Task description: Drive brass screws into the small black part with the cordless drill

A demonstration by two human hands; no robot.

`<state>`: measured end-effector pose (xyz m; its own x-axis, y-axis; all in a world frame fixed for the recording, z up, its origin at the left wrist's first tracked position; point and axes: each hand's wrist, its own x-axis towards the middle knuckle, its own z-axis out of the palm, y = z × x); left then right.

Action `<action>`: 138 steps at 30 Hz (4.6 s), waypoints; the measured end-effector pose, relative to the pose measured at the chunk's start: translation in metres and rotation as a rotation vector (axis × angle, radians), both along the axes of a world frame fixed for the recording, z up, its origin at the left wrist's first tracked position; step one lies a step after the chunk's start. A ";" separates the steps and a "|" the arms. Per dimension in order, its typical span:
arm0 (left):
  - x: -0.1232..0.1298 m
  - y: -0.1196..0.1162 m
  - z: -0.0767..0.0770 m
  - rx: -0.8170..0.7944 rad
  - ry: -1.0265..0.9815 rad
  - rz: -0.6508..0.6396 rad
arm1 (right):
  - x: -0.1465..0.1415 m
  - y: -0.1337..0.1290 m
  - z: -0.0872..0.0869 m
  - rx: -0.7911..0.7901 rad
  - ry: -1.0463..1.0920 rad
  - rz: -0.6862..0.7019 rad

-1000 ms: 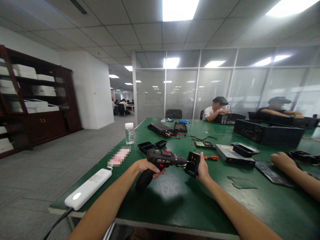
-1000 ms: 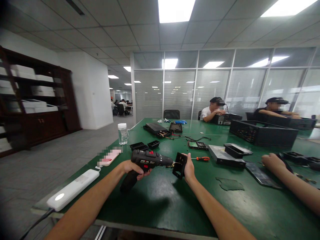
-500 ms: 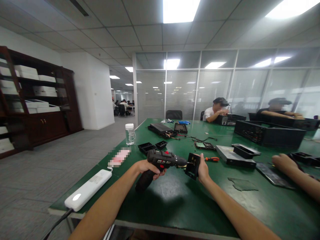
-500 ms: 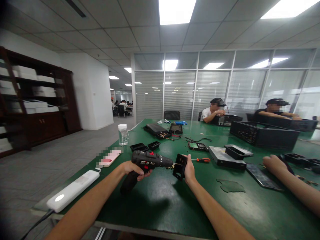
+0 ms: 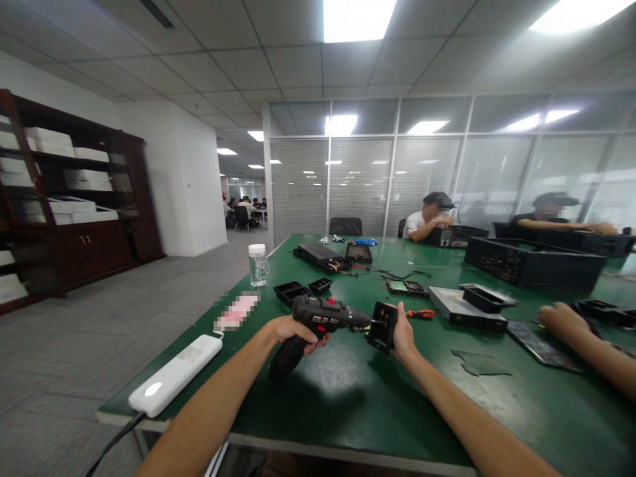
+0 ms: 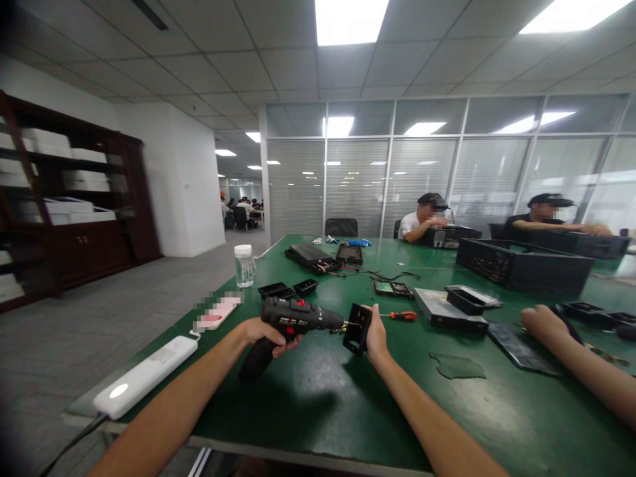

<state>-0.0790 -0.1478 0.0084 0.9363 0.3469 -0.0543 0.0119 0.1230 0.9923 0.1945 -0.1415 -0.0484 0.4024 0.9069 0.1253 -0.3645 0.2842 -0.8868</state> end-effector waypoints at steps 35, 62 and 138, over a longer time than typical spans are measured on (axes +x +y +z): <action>0.000 -0.001 0.001 -0.015 -0.013 -0.009 | -0.001 -0.003 0.004 -0.021 0.000 0.008; 0.000 0.000 0.000 0.006 -0.022 -0.008 | -0.002 -0.004 0.005 -0.013 -0.039 -0.006; -0.001 -0.001 0.001 -0.013 -0.023 -0.023 | -0.001 -0.003 0.003 0.009 -0.023 -0.005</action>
<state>-0.0796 -0.1483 0.0093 0.9450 0.3249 -0.0367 -0.0082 0.1357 0.9907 0.1933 -0.1446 -0.0458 0.4042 0.9035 0.1424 -0.3421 0.2937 -0.8926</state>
